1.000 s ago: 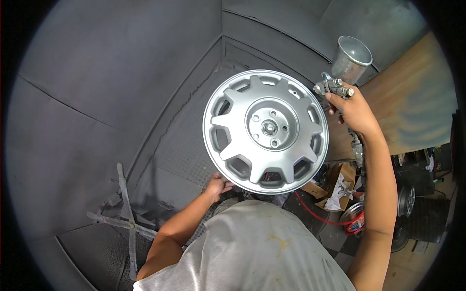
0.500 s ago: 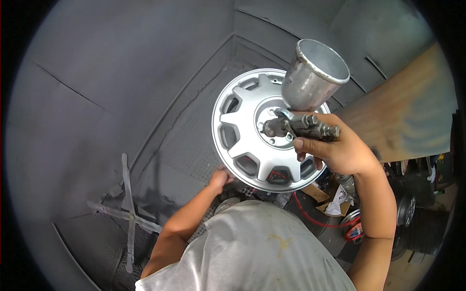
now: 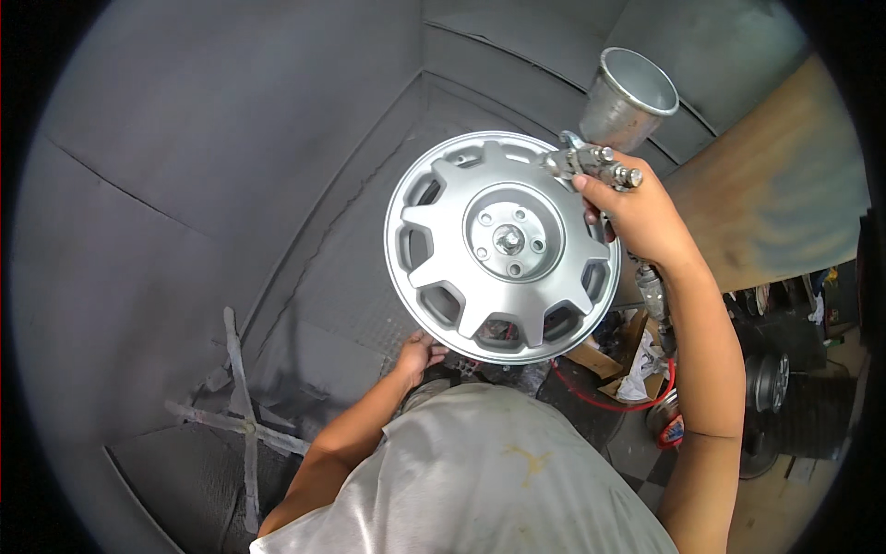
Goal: Spray paint an automotive wheel rim silver in a paint booth.
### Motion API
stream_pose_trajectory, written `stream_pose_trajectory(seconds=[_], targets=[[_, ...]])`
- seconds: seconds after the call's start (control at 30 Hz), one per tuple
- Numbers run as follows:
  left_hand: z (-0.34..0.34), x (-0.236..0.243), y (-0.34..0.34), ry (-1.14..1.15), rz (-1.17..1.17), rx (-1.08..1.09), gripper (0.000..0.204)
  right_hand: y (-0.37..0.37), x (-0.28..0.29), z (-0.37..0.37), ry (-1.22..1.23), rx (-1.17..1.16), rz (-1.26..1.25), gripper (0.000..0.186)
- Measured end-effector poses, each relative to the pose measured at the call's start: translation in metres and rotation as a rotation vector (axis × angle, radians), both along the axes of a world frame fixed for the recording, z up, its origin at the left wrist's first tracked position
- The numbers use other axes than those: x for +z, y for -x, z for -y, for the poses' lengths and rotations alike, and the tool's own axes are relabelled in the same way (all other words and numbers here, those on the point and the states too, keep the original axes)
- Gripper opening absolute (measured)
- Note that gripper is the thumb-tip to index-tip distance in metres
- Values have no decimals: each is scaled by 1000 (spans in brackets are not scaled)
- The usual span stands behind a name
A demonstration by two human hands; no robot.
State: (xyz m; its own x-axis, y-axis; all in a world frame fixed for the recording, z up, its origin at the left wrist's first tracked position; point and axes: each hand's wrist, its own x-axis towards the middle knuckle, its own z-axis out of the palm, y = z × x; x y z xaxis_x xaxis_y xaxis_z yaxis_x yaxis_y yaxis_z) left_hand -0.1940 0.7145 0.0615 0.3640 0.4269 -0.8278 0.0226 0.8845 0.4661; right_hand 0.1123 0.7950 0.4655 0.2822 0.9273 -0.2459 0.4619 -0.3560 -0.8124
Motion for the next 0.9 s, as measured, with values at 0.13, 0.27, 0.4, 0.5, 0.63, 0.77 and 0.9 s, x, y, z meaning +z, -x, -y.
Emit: stream_pose_trajectory(seconds=[0.13,0.27,0.4,0.5,0.63,0.77,0.9], targets=[[11,4,2,71,42,-201,28,-22,4,25,-4,-90,77,17],[-6,3,7,-2,-29,-275,28,-38,3,44,-47,-167,35,14],[-46,5,32,-144,-81,-25,29,-25,7,63,-27,-141,95,14],[-61,9,36,-232,-46,96,29,0,19,72,-57,-75,45,15],[-47,14,21,-289,-111,121,34,22,43,78,-34,77,-214,17],[-27,14,8,-261,-81,176,36,20,52,53,18,207,-411,17],[0,8,0,-125,-62,161,26,12,42,29,31,233,-300,17]])
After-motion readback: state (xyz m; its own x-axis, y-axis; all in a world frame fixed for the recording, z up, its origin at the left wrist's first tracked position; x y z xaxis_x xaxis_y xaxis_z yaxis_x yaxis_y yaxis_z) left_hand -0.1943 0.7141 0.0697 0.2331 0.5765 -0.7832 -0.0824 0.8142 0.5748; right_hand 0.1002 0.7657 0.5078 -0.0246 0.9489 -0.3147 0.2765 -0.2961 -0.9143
